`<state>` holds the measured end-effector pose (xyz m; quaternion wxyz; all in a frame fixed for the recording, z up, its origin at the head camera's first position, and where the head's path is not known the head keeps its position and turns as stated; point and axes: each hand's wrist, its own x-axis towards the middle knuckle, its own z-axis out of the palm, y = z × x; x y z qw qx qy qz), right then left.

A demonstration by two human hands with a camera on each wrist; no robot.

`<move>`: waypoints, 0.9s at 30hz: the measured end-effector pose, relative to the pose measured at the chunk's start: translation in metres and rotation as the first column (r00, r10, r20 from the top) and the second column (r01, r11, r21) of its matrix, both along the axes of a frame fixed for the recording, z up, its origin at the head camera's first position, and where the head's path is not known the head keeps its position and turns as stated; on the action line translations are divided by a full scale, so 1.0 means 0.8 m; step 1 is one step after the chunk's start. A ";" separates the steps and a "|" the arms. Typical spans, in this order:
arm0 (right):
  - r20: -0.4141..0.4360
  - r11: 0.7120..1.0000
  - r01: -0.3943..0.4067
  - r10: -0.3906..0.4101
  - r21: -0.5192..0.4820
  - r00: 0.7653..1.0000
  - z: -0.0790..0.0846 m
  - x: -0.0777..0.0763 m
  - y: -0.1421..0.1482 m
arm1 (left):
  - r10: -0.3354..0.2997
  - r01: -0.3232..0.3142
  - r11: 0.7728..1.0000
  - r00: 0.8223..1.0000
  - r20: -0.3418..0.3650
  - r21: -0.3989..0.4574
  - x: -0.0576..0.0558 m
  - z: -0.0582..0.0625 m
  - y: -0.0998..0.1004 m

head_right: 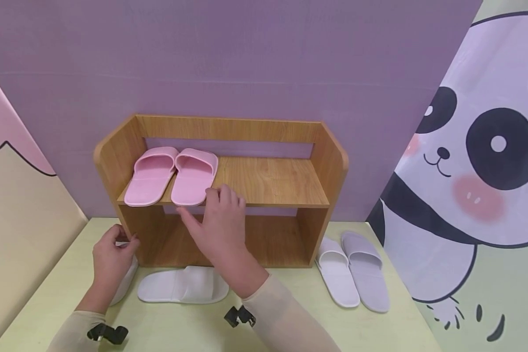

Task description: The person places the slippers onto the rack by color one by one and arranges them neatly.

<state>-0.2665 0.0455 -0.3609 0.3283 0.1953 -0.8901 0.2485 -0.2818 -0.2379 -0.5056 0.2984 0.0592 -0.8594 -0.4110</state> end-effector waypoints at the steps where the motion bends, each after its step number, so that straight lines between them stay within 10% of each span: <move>1: 0.004 0.999 -0.028 0.028 -0.026 1.000 -0.002 0.002 0.005 | 0.001 -0.001 1.000 1.000 0.003 0.000 0.000 0.000 0.000; 11: 0.099 0.975 -0.182 0.196 -0.130 0.976 -0.034 0.013 0.069 | 0.000 0.000 1.000 1.000 0.022 0.007 0.002 0.002 0.002; 27: 0.208 0.988 -0.139 0.151 -0.073 0.966 -0.104 0.023 0.179 | -0.009 0.008 1.000 1.000 -0.010 -0.003 0.002 0.002 -0.001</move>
